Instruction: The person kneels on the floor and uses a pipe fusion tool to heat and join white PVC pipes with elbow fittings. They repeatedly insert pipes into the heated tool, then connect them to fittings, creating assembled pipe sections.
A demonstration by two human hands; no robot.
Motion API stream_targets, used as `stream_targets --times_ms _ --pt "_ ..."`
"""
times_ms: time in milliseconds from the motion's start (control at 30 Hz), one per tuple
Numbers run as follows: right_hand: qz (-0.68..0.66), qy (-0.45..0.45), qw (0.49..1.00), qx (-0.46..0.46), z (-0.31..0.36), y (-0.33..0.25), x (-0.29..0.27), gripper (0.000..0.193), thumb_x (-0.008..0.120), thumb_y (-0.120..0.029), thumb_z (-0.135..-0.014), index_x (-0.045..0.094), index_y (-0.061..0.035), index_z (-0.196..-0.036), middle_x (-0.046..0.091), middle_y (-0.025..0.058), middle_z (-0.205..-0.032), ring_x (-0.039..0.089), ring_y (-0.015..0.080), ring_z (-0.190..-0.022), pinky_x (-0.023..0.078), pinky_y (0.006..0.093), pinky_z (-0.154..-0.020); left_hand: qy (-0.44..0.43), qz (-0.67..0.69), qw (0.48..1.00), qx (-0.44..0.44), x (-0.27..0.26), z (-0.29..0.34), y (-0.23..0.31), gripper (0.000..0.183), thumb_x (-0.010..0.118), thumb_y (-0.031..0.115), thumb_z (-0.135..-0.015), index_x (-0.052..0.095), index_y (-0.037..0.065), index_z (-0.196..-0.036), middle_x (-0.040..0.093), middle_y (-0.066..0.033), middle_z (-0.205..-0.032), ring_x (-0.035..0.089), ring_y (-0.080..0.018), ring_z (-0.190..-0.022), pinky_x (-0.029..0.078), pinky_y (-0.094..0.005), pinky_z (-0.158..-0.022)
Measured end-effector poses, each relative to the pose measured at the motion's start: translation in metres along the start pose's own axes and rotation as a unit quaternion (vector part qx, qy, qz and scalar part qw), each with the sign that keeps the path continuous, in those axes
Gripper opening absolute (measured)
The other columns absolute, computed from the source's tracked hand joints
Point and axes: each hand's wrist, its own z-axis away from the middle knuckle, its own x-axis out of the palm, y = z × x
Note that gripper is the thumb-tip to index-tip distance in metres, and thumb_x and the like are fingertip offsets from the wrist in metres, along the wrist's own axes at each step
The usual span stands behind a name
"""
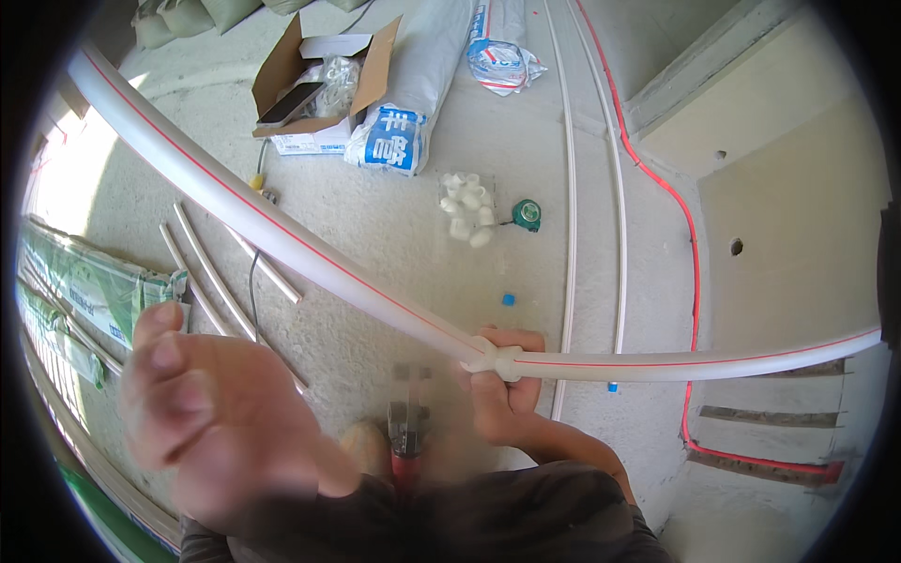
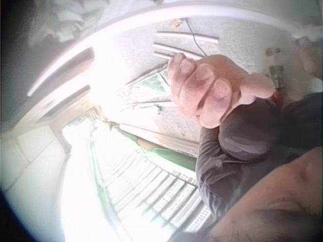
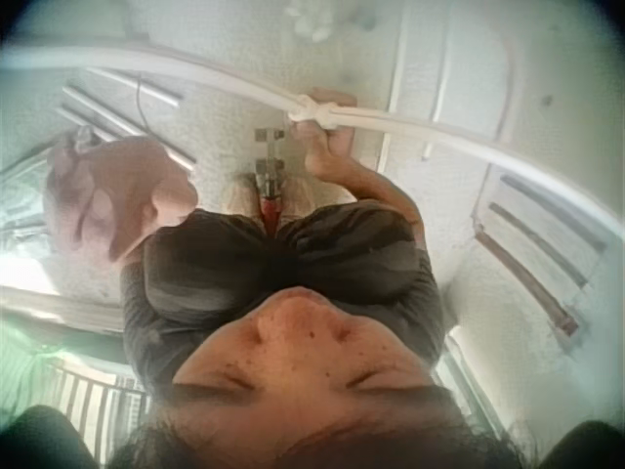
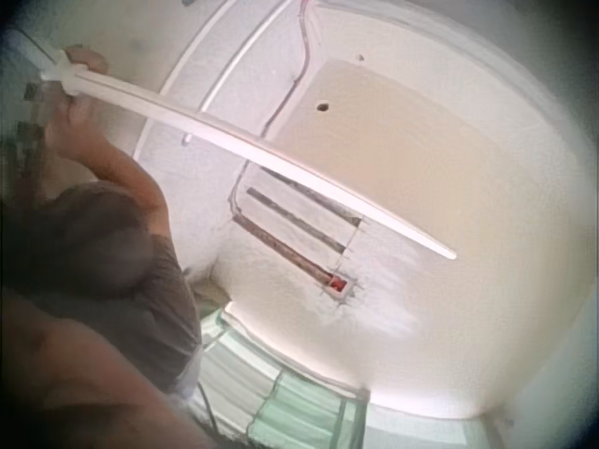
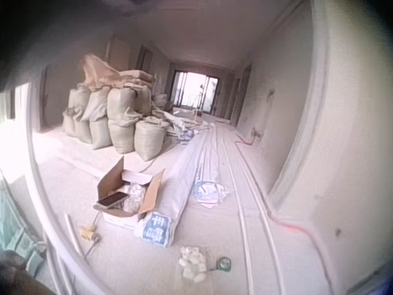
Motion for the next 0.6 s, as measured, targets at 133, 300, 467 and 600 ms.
stream_targets --times_ms 133,300,467,600 --pt "-0.07 -0.001 0.998 0.003 -0.001 -0.002 0.016 0.016 0.053 -0.006 -0.104 0.062 0.0042 -0.11 0.061 0.0054 -0.09 0.056 0.0131 -0.079 0.048 0.03 -0.071 0.173 0.366 0.791 -0.459 0.013 -0.015 0.0 0.147 0.095 0.072 -0.052 0.025 0.005 -0.162 0.05 -0.0113 -0.147 0.057 -0.0317 -0.13 0.049 -0.048 -0.108" --pt "-0.096 0.063 0.993 -0.006 0.01 -0.007 0.036 0.014 0.055 -0.003 -0.1 0.063 0.0043 -0.11 0.062 0.0073 -0.091 0.057 0.0143 -0.077 0.048 0.0309 -0.072 0.014 0.56 0.657 -0.504 0.033 -0.031 -0.013 0.117 0.087 0.063 -0.079 0.028 -0.002 -0.157 0.052 -0.0168 -0.137 0.061 -0.0289 -0.113 0.052 -0.0444 -0.095" --pt "-0.019 -0.028 0.999 -0.035 0.027 -0.017 0.027 0.009 0.062 0.001 -0.096 0.064 0.0068 -0.103 0.062 0.0129 -0.094 0.058 0.0221 -0.074 0.049 0.0329 -0.077 -0.005 0.75 0.489 -0.446 0.042 -0.015 0.014 0.049 0.045 0.053 -0.112 0.042 0.014 -0.082 0.037 0.0024 -0.052 0.037 -0.0099 -0.036 0.034 -0.0261 -0.038" --pt "-0.132 0.017 0.976 -0.172 0.041 -0.002 0.044 0.018 0.074 -0.008 -0.095 0.063 0.0059 -0.095 0.06 0.0144 -0.091 0.057 0.0275 -0.086 0.048 0.0359 -0.079 -0.003 0.758 0.507 -0.409 0.022 -0.013 0.033 0.048 0.055 0.049 -0.109 0.044 0.014 -0.077 0.042 0.0019 -0.049 0.036 -0.0066 -0.032 0.035 -0.0223 -0.03"
